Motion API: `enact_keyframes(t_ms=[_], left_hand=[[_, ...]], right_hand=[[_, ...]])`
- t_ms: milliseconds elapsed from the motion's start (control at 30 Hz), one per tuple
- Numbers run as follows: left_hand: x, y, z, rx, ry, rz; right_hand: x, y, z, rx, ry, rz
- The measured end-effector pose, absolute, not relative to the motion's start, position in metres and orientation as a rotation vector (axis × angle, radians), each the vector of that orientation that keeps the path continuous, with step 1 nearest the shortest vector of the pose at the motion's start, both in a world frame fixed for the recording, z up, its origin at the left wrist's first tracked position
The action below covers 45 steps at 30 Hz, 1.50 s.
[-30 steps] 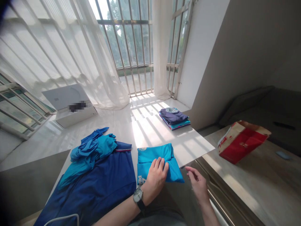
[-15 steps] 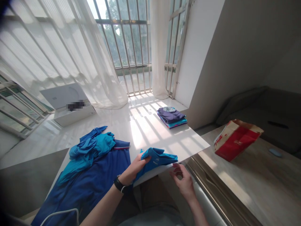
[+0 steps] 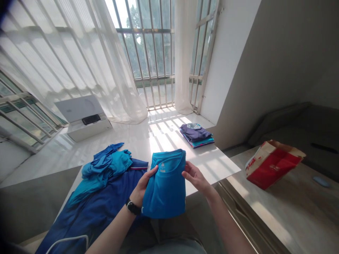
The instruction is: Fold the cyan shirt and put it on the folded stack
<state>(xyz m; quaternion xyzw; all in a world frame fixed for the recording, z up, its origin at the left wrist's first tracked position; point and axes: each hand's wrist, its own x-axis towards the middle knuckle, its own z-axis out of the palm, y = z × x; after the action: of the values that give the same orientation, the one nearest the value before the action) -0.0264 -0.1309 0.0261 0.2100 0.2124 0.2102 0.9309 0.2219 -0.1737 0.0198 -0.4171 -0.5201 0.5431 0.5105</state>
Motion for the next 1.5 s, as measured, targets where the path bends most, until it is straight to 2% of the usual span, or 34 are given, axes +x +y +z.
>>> enact_keyframes(t_ms=[233,433,667,933,1033,1267,1500], left_hand=[[-0.019,-0.104,-0.002,0.328,0.436,0.483],[-0.015,-0.097,-0.021,0.377,0.443,0.51],[-0.019,-0.091,-0.026,0.383,0.461,0.544],[-0.02,-0.099,-0.019,0.25,0.609,0.573],[-0.015,-0.095,-0.01,0.246,0.682,0.65],[0.031,-0.063,0.03,0.287,0.642,0.692],[0.129,0.033,0.076,0.403,0.425,0.828]], right_hand=[[0.21,-0.136,-0.002,-1.196,-1.004,1.476],[0.201,-0.138,-0.007,-0.977,-0.831,1.597],[0.197,-0.153,-0.01,-0.913,-0.79,1.845],[0.192,-0.167,-0.017,-0.928,-0.683,1.876],[0.194,-0.173,-0.019,-0.889,-0.601,1.787],[0.232,-0.156,0.031,-0.915,-0.603,1.698],[0.332,-0.06,0.094,-0.995,-0.805,1.516]])
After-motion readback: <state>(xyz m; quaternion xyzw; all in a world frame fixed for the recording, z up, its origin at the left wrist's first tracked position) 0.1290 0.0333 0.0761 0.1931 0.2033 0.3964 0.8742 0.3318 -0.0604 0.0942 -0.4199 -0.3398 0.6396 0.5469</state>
